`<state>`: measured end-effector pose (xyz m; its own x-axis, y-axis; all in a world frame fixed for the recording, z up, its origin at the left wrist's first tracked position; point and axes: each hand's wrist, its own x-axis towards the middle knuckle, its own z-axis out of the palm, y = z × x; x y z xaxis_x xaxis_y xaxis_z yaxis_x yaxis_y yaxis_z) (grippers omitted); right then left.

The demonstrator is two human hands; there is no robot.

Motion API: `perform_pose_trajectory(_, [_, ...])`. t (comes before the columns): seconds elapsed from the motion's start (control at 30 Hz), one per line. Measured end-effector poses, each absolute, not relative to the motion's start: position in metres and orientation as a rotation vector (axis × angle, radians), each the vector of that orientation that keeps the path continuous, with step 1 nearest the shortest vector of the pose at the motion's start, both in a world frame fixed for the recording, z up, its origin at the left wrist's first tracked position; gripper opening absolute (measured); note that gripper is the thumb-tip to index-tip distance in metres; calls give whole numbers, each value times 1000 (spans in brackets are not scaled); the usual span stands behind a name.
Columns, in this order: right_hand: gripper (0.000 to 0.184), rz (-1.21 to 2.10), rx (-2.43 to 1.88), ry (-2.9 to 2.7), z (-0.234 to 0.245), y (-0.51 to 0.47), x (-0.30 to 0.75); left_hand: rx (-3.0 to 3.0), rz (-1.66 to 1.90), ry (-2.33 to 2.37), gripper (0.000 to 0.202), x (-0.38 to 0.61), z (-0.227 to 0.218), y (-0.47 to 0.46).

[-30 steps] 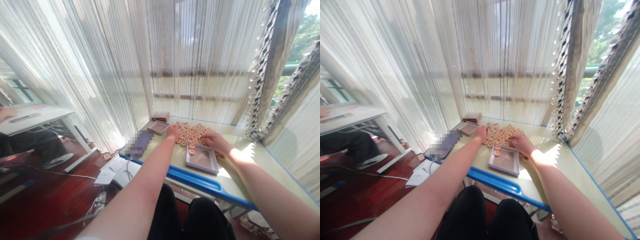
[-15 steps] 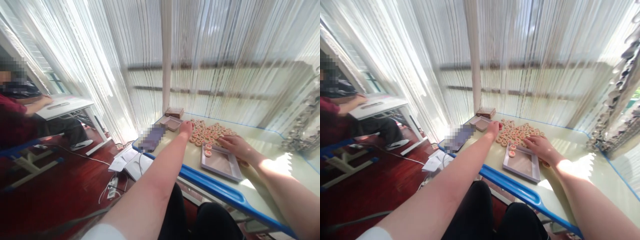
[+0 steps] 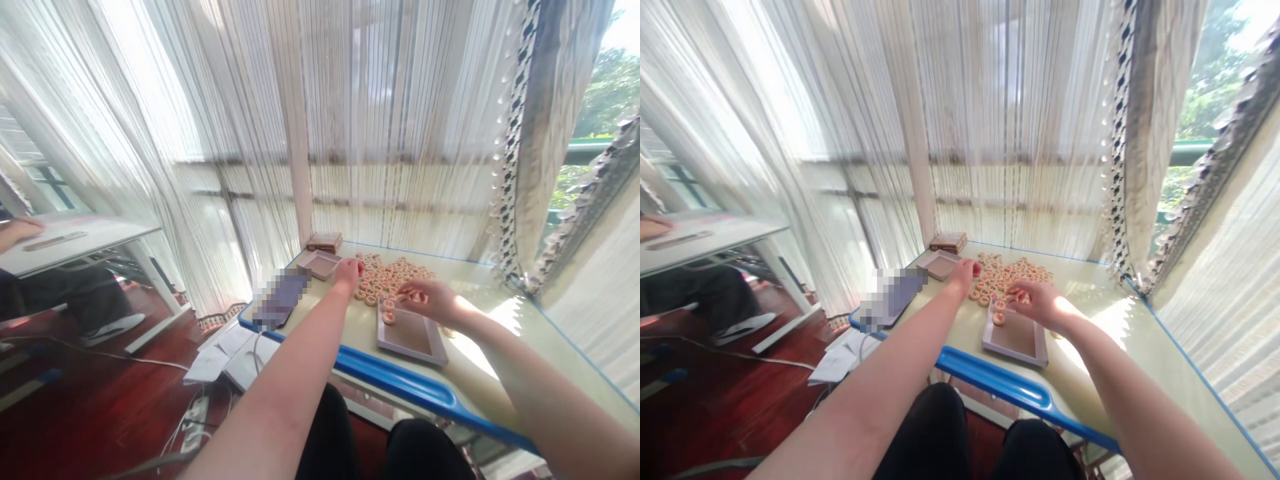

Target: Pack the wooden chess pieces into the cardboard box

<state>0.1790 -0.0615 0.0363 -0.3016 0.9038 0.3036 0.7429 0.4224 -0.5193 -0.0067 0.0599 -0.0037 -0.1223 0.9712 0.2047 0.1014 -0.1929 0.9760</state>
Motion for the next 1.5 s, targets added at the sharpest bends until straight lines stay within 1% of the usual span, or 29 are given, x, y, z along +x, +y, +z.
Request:
perform_pose_trajectory(0.07, [17,346,-1441,-2308,38,-65,178,1370,1396,1259,19,-7,-3,58])
perform_pose_trajectory(0.2, [16,291,-1608,-2506,39,-71,171,1358,1373,1245,19,-6,1,56])
perform_pose_trajectory(0.3, [16,250,-1716,-2515,39,-74,168,1374,1354,1240,18,-5,1,57])
perform_pose_trajectory(0.47, [17,346,-1660,-2562,41,-78,174,1384,1351,1235,18,-4,0,61])
perform_pose_trajectory(0.63, [27,314,-1631,-2483,37,-76,180,1411,1325,1241,18,-5,0,60])
perform_pose_trajectory(0.83, [16,267,-1734,-2479,39,-75,179,1428,1323,1233,19,-4,0,60])
perform_pose_trajectory(0.93, [17,258,-1627,-2461,45,-80,174,1447,1320,1222,20,-4,-1,61])
perform_pose_trajectory(1.13, [17,90,-1277,-2473,41,-80,165,1466,1287,1241,21,-5,-3,61])
perform_pose_trajectory(1.3, [17,39,-1293,-2438,34,-79,162,1482,1271,1272,21,-4,-3,63])
perform_pose_trajectory(1.5, [15,63,-1373,-2455,38,-82,156,1497,1266,1287,22,-3,-2,64])
